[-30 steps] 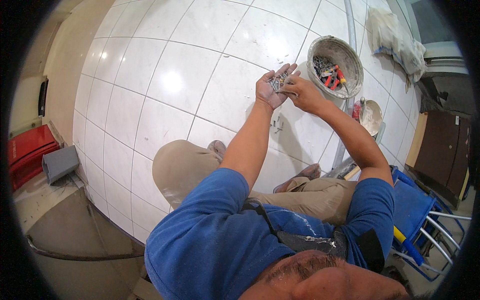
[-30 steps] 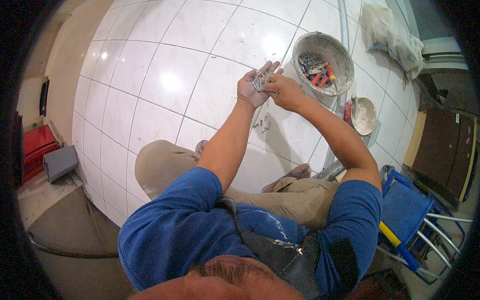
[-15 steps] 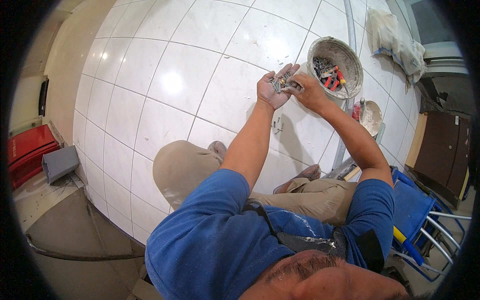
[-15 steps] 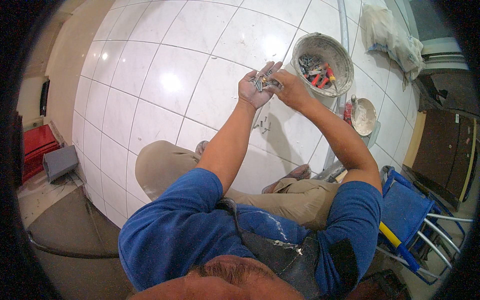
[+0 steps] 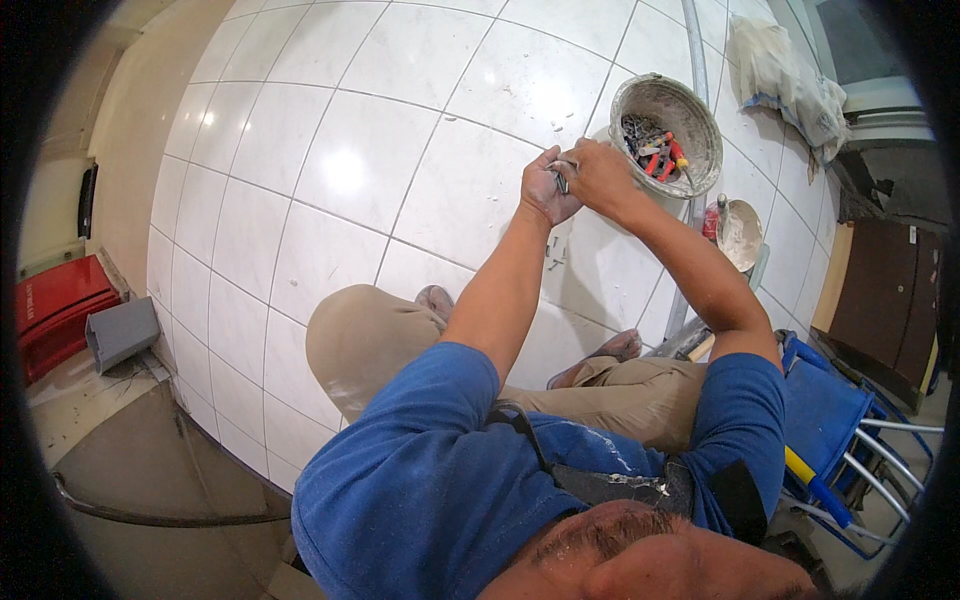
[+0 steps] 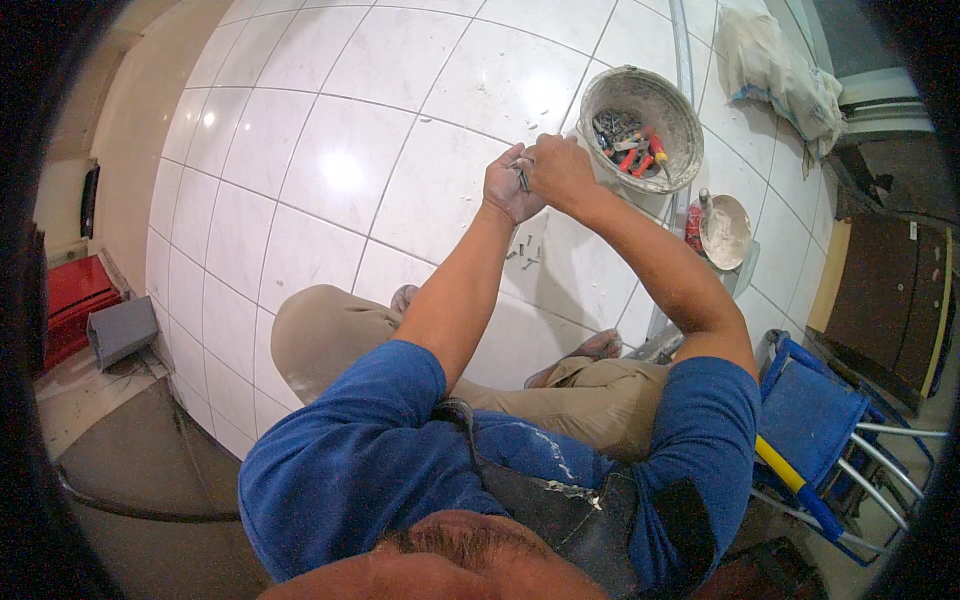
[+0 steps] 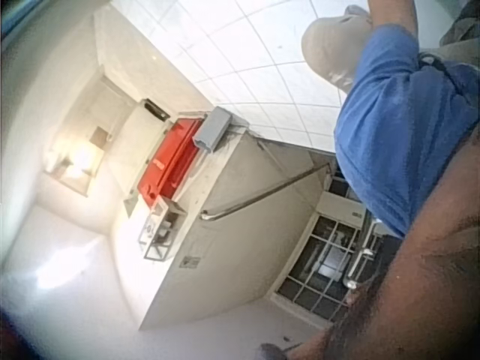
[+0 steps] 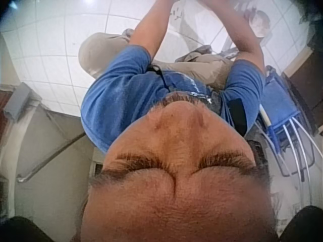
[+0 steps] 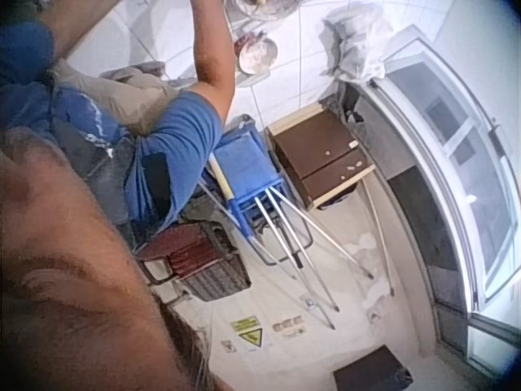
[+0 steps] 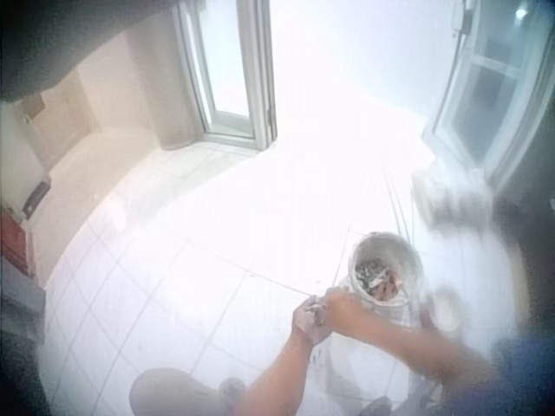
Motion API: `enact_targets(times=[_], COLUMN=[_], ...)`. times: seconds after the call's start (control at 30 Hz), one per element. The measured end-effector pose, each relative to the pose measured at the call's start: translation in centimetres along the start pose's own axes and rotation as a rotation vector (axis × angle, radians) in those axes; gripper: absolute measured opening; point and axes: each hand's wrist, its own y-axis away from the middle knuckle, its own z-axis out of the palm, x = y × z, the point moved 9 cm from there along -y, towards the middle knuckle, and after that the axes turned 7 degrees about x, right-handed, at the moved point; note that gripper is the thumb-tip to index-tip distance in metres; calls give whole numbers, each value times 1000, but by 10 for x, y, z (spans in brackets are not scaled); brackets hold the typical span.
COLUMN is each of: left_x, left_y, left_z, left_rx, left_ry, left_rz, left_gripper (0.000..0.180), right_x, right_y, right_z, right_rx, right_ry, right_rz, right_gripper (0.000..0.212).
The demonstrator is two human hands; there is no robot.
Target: The person moves a power drill and extension cord onto a ladder, then walks to a bucket on the floor. They scoop out a handful of mixed screws and fasteners, then repeatedly pick individual items from their palm and place them on the floor, sorting them into small piles.
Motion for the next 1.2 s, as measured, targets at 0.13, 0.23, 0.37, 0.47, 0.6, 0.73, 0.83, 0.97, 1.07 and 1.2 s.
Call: enact_targets(times=[0.13, 0.23, 0.37, 0.47, 0.6, 0.73, 0.83, 0.97, 1.07, 1.2], left_x=[3, 3, 4, 6, 1, 7, 22, 36, 42, 38], left_y=[-8, 14, 5, 6, 11, 32, 8, 13, 14, 14], left_z=[-19, 29, 15, 9, 31, 56, 11, 5, 8, 12], left_rx=[15, -666, -288, -21, -255, -731, -146, -38, -34, -36], left_ry=[2, 200, 72, -18, 134, 352, 78, 127, 198, 187], left_rz=[17, -140, -27, 52, -35, -182, 91, 170, 174, 163], left_gripper=[54, 55, 57, 59, 60, 61, 61, 59, 58, 59], right_x=[10, 11, 9, 0, -3, -5, 2, 18, 40, 64], right_y=[-4, -3, 4, 7, 7, 6, 6, 28, 62, 98], right_z=[12, 10, 8, -1, -2, -10, -11, 34, 82, 142], right_rx=[10, 46, 15, 82, 101, 113, 25, -572, -725, -663], right_ry=[-180, -364, -520, -533, -545, -653, -801, -708, -550, -299], right_rz=[72, 37, 14, -78, -94, -104, -41, 29, 130, 157], right_gripper=[24, 22, 18, 16, 15, 16, 19, 20, 17, 20])
